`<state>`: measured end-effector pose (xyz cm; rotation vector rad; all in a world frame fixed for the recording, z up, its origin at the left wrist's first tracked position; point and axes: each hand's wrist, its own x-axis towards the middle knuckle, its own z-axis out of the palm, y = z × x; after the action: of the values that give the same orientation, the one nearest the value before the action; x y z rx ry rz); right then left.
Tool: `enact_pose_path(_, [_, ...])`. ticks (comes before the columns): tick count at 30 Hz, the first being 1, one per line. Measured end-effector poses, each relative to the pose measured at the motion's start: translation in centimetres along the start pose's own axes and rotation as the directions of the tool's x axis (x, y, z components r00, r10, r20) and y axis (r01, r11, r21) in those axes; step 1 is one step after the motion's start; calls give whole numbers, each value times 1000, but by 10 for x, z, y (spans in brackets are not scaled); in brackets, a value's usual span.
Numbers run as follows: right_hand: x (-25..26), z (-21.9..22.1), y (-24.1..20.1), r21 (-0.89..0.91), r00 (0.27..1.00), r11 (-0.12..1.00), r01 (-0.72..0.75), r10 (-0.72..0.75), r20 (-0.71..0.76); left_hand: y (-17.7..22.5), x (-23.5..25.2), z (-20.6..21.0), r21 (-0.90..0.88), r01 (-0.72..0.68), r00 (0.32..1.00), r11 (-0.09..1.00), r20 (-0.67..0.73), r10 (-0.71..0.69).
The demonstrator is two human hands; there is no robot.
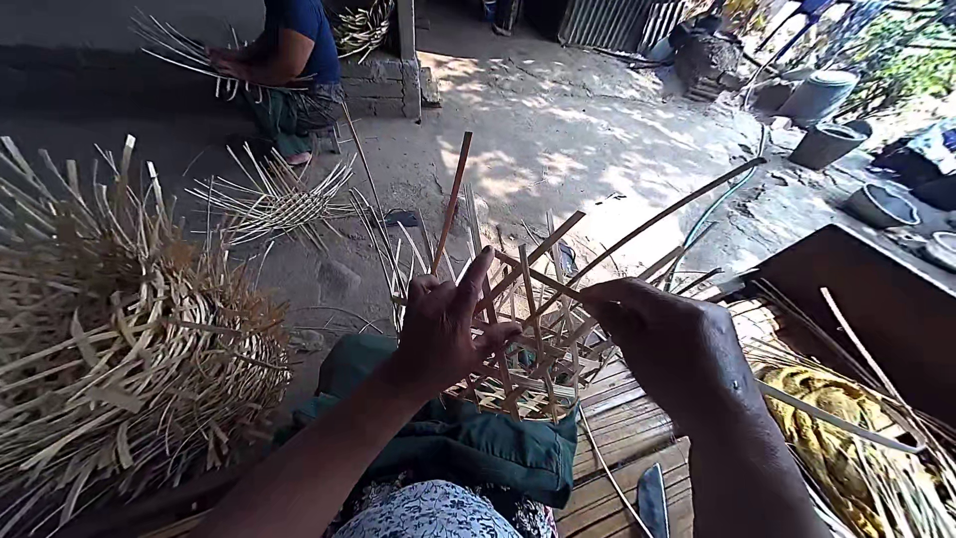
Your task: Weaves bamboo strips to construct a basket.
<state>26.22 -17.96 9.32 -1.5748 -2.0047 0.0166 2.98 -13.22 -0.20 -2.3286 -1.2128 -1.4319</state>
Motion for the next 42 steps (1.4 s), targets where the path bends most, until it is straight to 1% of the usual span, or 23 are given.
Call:
enact_pose_path(3, [8, -1, 9, 110, 985, 994, -4, -15, 169, 2, -1, 0, -7, -4, 1000, 1000, 1, 4])
enact_pose_path(5, [15, -2, 15, 221, 962, 973, -59, -4, 272, 1, -3, -1, -4, -8, 1000, 1000, 4, 8])
enact_pose_path(7, [20, 1, 19, 312, 943, 943, -118, 8, 332, 0, -4, -1, 10, -27, 1000, 1000, 0, 27])
enact_pose_path(8, [20, 4, 19, 311, 943, 943, -118, 9, 331, -1, -4, -1, 23, -37, 999, 999, 3, 37])
enact_pose_path(9, [18, 8, 19, 261, 955, 961, -85, 3, 297, -2, -3, 0, 38, -42, 999, 998, 5, 42])
enact_pose_path(11, [10, 18, 10, 40, 991, 998, 51, -56, 123, -4, -2, 0, 67, -38, 999, 997, 5, 38])
enact_pose_path(12, [6, 24, 2, -81, 994, 991, 107, -105, 25, -4, -1, 0, 81, -33, 999, 996, 3, 33])
enact_pose_path(13, [2, 28, -6, -198, 989, 971, 132, -144, -47, -3, 0, 0, 95, -26, 1000, 995, 1, 26])
enact_pose_path(15, [-1, 34, -20, -316, 977, 938, 142, -183, -105, 0, 2, -2, 108, -10, 1000, 994, -1, 11])
enact_pose_path(17, [0, 37, -24, -290, 974, 938, 188, -217, -70, 2, 4, -3, 112, 4, 1000, 994, -6, -3])
enact_pose_path(20, [9, 44, -16, -94, 969, 966, 240, -234, 74, 0, 1, -3, 129, 26, 1000, 991, -10, -25])
enact_pose_path(23, [15, 54, -14, -58, 967, 968, 243, -237, 91, -5, -2, -4, 145, 25, 1000, 989, -22, -22])
enact_pose_path(25, [16, 54, -18, -61, 968, 967, 247, -244, 54, -8, 0, -13, 75, 21, 999, 997, -40, -18])
enact_pose_path(27, [17, 52, -22, -38, 965, 965, 261, -261, 5, -11, 8, -30, -116, 57, 997, 992, -45, -62])
enact_pose_path(28, [16, 53, -25, -16, 962, 962, 274, -274, -7, -11, 15, -41, -246, 121, 992, 962, -3, -126])
enact_pose_path(29, [13, 55, -27, 4, 958, 958, 287, -287, -5, -12, 22, -51, -335, 207, 978, 919, 78, -192])
enact_pose_path(30, [11, 57, -30, 16, 952, 952, 305, -305, -4, -14, 29, -58, -368, 282, 957, 886, 172, -233])
enact_pose_path(31, [8, 59, -32, 20, 947, 947, 322, -322, -2, -17, 35, -63, -357, 342, 928, 869, 274, -252])
enact_pose_path(33, [6, 62, -36, 24, 940, 940, 339, -340, 11, -20, 41, -67, -291, 460, 832, 839, 472, -292])
enact_pose_path(35, [3, 65, -39, 19, 938, 939, 345, -345, 19, -24, 43, -67, -297, 562, 747, 772, 584, -319])
enact_pose_path(37, [-1, 66, -41, 22, 935, 935, 353, -354, 18, -27, 41, -66, -358, 619, 722, 699, 610, -327])
enact_pose_path(40, [-4, 66, -41, 13, 939, 939, 344, -344, 3, -23, 37, -58, -431, 636, 746, 640, 553, -370])
enact_pose_path(42, [-4, 66, -39, -3, 944, 945, 328, -328, -31, -18, 35, -53, -452, 638, 758, 624, 515, -402])
